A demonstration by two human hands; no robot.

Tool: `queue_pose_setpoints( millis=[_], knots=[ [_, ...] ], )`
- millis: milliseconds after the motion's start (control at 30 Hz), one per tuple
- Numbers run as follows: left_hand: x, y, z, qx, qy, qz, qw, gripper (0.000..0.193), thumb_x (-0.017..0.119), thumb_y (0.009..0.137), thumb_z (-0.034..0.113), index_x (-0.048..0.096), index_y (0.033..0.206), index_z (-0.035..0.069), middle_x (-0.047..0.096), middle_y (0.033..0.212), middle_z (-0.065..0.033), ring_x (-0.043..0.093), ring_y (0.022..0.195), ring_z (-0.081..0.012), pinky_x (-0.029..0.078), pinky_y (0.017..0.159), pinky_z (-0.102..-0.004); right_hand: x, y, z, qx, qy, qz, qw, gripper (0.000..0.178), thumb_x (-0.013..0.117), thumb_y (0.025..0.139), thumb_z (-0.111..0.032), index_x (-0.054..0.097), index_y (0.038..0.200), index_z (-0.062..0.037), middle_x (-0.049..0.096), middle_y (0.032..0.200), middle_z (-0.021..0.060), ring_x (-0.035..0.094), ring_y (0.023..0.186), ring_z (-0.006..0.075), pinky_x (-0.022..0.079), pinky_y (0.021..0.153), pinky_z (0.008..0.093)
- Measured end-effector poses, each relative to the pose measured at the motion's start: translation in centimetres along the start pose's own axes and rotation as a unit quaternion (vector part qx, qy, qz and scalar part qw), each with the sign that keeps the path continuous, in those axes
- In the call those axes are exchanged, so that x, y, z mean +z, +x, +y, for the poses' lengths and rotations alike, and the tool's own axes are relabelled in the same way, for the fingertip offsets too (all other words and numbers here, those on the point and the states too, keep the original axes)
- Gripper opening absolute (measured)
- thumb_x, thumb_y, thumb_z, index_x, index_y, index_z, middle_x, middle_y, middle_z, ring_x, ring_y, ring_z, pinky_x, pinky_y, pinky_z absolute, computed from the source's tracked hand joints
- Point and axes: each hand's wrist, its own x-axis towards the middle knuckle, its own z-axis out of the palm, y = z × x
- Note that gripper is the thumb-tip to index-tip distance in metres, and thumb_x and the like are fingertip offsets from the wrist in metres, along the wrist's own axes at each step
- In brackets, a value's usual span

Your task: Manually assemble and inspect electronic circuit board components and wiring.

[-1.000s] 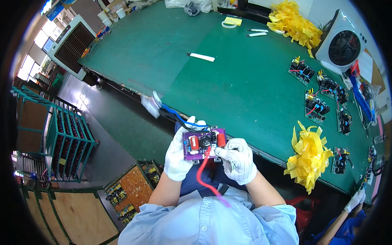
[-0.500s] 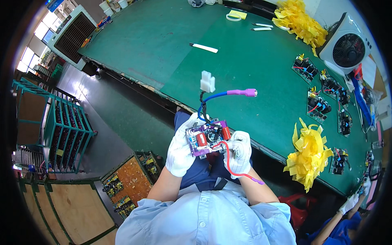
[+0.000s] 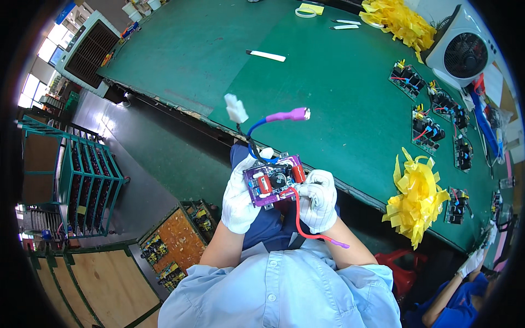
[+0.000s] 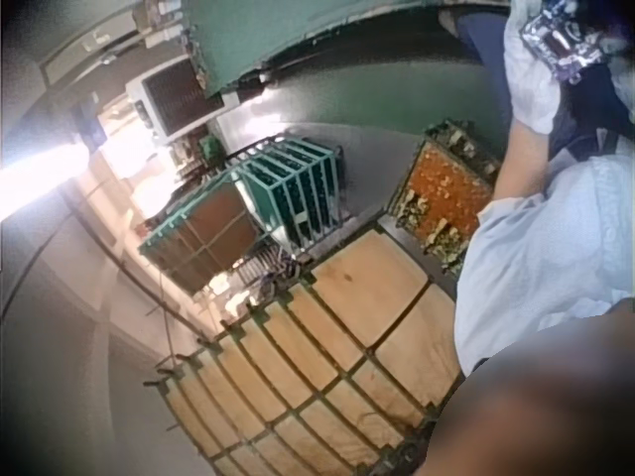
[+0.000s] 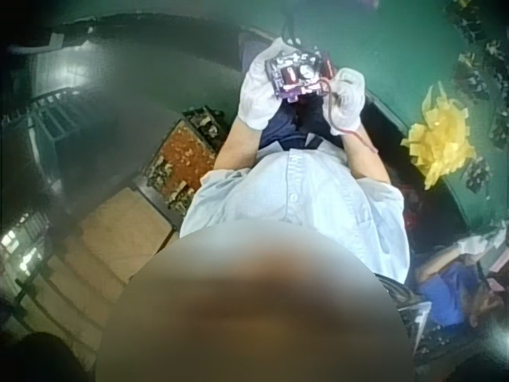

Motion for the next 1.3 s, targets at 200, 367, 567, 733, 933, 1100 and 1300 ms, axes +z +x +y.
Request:
queue_pose_setpoints(
  millis=[200, 367, 567, 733, 933, 1100, 1300],
  knots=[
    [-0.3, 0.2, -0.1, 0.066, 0.137, -0.051, 0.987, 0.057, 0.057, 0.083, -0.005, 0.034, 0.135, 0.001, 0.039, 0.14, -0.0136, 0.044, 0.126, -0.0233, 0.039, 0.104, -0.0358, 0.4, -0.9, 0.5, 0.022, 0.021, 0.013, 0.999, 0.025, 0.07, 0.061, 0.002, 0.06, 0.08, -0.0096, 0.058, 0.073, 0.0044, 0.055, 0.072, 0.0257, 0.045, 0.064, 0.0338],
    [-0.4, 0.1, -0.3, -0.003, -0.062, -0.039, 0.997, 0.056, 0.053, 0.083, -0.009, 0.035, 0.135, 0.002, 0.039, 0.14, -0.0144, 0.045, 0.125, -0.0235, 0.04, 0.103, -0.0348, 0.2, -0.2, 0.3, 0.0, 0.015, 0.012, 1.0, 0.025, 0.07, 0.061, 0.002, 0.061, 0.08, -0.0096, 0.059, 0.073, 0.0048, 0.055, 0.073, 0.0258, 0.045, 0.064, 0.0342],
    [-1.0, -0.2, -1.0, -0.025, -0.087, -0.021, 0.996, 0.056, 0.05, 0.082, -0.012, 0.035, 0.134, 0.0, 0.038, 0.14, -0.0146, 0.044, 0.126, -0.0236, 0.038, 0.104, -0.0349, 0.1, 0.0, 0.1, -0.001, 0.004, 0.01, 1.0, 0.024, 0.071, 0.061, 0.002, 0.06, 0.079, -0.0095, 0.058, 0.072, 0.0046, 0.056, 0.072, 0.0263, 0.045, 0.064, 0.0342],
    [-0.7, -0.4, -0.6, -0.052, -0.1, -0.001, 0.994, 0.056, 0.05, 0.081, -0.012, 0.035, 0.134, -0.001, 0.038, 0.14, -0.015, 0.041, 0.128, -0.0238, 0.035, 0.107, -0.0357, 0.1, -0.1, 0.2, -0.009, -0.017, -0.002, 1.0, 0.024, 0.072, 0.06, 0.002, 0.059, 0.077, -0.0088, 0.058, 0.073, 0.0052, 0.056, 0.073, 0.0257, 0.045, 0.064, 0.0341],
    [0.5, 0.1, 0.5, -0.072, -0.094, -0.01, 0.993, 0.056, 0.045, 0.083, -0.01, 0.031, 0.137, -0.002, 0.04, 0.139, -0.016, 0.042, 0.128, -0.0246, 0.037, 0.105, -0.0364, -0.5, -0.4, 0.8, 0.048, 0.035, -0.012, 0.998, 0.021, 0.07, 0.063, 0.005, 0.058, 0.076, -0.0058, 0.054, 0.076, 0.0089, 0.055, 0.069, 0.0233, 0.046, 0.062, 0.0325],
    [0.8, 1.2, 0.5, -0.024, -0.057, -0.027, 0.998, 0.053, 0.045, 0.086, -0.005, 0.032, 0.137, -0.002, 0.04, 0.139, -0.0157, 0.041, 0.128, -0.024, 0.034, 0.107, -0.0364, -0.2, -0.8, 1.6, 0.283, 0.288, 0.049, 0.913, 0.024, 0.064, 0.068, 0.009, 0.054, 0.087, -0.0024, 0.051, 0.081, 0.0103, 0.056, 0.072, 0.0183, 0.046, 0.057, 0.0263],
    [-0.5, 0.1, -0.1, -0.003, -0.083, -0.012, 0.996, 0.047, 0.059, 0.089, 0.021, 0.045, 0.127, -0.002, 0.049, 0.128, -0.0127, 0.049, 0.12, -0.023, 0.04, 0.101, -0.0372, -0.3, -3.2, 3.9, 0.248, 0.233, -0.003, 0.94, 0.005, 0.052, 0.086, -0.004, 0.056, 0.089, -0.0043, 0.05, 0.083, 0.002, 0.049, 0.069, 0.0138, 0.044, 0.064, 0.0289]
  ],
)
